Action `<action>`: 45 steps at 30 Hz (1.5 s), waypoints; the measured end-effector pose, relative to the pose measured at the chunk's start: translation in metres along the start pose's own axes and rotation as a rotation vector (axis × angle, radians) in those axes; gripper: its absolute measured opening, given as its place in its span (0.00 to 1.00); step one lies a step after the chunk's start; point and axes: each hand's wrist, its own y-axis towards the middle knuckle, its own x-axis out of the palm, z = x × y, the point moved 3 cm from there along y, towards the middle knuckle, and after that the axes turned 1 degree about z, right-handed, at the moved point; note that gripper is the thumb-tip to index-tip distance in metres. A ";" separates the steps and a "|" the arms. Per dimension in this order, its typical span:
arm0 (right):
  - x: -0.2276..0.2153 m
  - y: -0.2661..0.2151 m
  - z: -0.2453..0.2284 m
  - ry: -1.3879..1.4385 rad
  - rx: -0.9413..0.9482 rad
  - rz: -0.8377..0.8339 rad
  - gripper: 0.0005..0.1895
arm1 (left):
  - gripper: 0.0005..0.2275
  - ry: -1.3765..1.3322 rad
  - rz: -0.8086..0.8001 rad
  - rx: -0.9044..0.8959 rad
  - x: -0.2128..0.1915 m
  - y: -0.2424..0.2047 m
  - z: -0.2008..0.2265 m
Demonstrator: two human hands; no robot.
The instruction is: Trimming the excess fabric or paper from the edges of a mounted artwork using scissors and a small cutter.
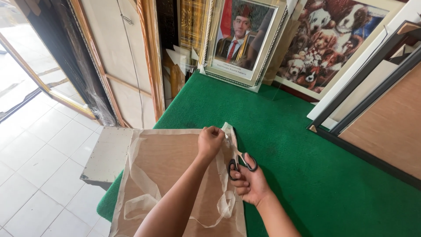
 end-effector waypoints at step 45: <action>-0.004 0.010 0.007 0.183 0.029 -0.157 0.25 | 0.04 -0.453 -0.226 -0.449 -0.008 0.013 0.002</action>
